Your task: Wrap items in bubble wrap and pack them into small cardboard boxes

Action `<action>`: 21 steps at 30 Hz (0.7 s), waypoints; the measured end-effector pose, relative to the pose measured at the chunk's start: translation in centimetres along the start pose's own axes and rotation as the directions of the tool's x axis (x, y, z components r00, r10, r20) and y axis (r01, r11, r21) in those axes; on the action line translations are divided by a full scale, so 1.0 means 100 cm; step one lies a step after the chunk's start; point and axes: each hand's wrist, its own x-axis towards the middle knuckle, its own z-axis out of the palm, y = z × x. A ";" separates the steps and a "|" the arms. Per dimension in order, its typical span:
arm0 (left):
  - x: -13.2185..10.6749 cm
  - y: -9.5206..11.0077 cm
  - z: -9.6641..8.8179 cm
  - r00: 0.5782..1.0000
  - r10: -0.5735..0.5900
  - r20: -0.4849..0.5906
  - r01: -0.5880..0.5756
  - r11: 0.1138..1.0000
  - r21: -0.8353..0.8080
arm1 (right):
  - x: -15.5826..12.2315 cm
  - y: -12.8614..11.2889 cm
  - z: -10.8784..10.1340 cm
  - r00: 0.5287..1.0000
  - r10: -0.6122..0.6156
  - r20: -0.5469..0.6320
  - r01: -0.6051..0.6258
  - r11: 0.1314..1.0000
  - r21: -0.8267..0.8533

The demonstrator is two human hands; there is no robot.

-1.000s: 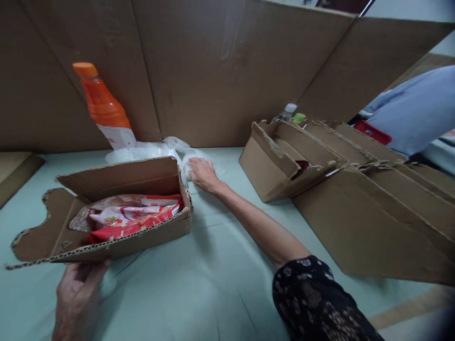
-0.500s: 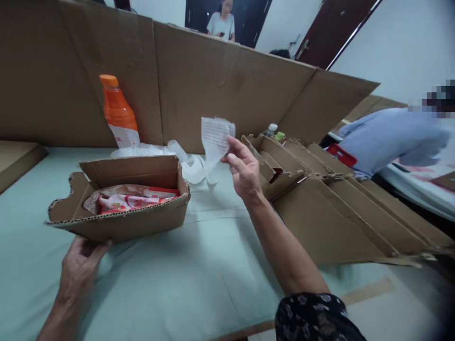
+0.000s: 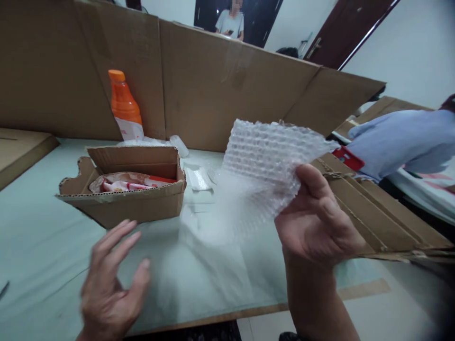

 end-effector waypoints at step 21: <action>-0.090 0.022 0.034 0.253 -0.287 0.924 0.954 -0.085 -0.288 | -0.036 0.143 -0.067 0.855 0.516 -0.048 -0.496 0.789 -0.362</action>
